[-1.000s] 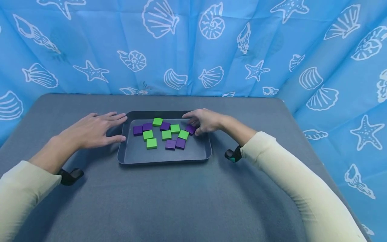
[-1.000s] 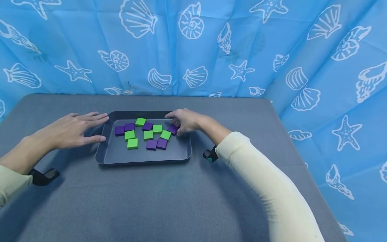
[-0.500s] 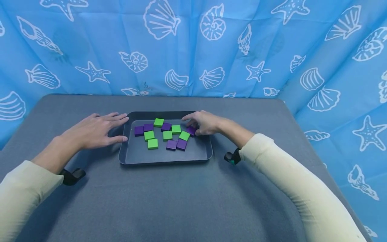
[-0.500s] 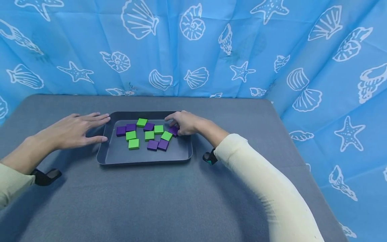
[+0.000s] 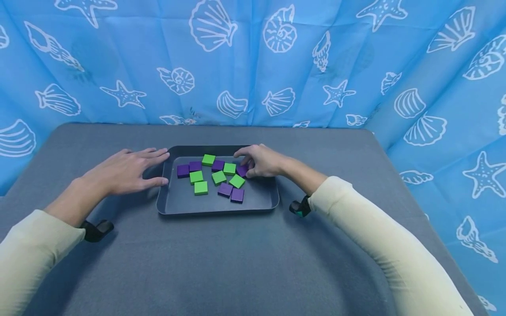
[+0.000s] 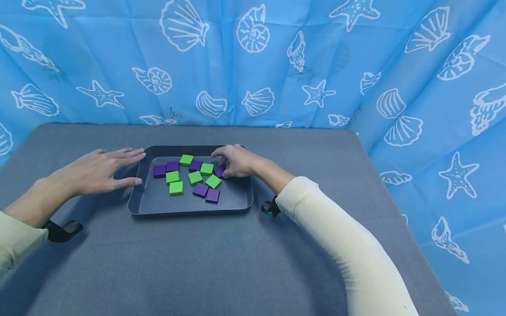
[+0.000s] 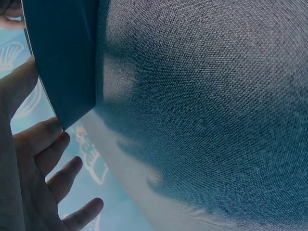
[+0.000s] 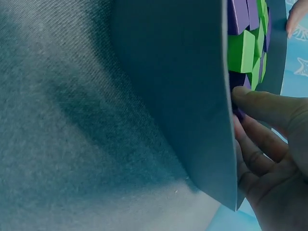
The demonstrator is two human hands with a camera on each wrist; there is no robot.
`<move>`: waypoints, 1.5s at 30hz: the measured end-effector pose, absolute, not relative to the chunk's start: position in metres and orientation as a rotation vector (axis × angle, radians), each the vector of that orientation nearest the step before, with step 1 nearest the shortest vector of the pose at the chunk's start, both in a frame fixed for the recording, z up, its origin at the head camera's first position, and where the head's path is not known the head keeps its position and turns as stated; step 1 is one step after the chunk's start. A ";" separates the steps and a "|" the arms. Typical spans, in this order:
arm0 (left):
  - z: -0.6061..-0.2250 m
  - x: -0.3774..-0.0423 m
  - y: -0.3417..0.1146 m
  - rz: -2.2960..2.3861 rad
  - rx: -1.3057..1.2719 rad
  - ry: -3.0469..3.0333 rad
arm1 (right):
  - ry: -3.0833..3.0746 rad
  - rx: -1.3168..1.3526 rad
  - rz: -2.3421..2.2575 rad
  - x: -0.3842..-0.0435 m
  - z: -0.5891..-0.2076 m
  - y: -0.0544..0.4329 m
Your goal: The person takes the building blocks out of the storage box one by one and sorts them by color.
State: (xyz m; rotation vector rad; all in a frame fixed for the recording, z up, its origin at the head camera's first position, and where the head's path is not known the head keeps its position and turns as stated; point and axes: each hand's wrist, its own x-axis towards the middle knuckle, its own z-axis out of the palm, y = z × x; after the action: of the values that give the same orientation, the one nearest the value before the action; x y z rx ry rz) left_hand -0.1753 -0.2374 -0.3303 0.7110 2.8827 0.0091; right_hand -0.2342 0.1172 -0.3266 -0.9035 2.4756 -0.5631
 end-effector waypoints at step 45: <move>-0.333 -0.171 -0.239 -0.005 0.768 2.826 | 2.697 -0.824 -0.713 -0.246 -0.278 0.180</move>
State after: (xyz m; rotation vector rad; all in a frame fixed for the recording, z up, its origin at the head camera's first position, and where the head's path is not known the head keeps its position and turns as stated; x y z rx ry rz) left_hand -0.1712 -0.2389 -0.3335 0.7680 2.8256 -0.0045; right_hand -0.2460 0.1798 -0.2779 -0.8239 2.6975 -0.7128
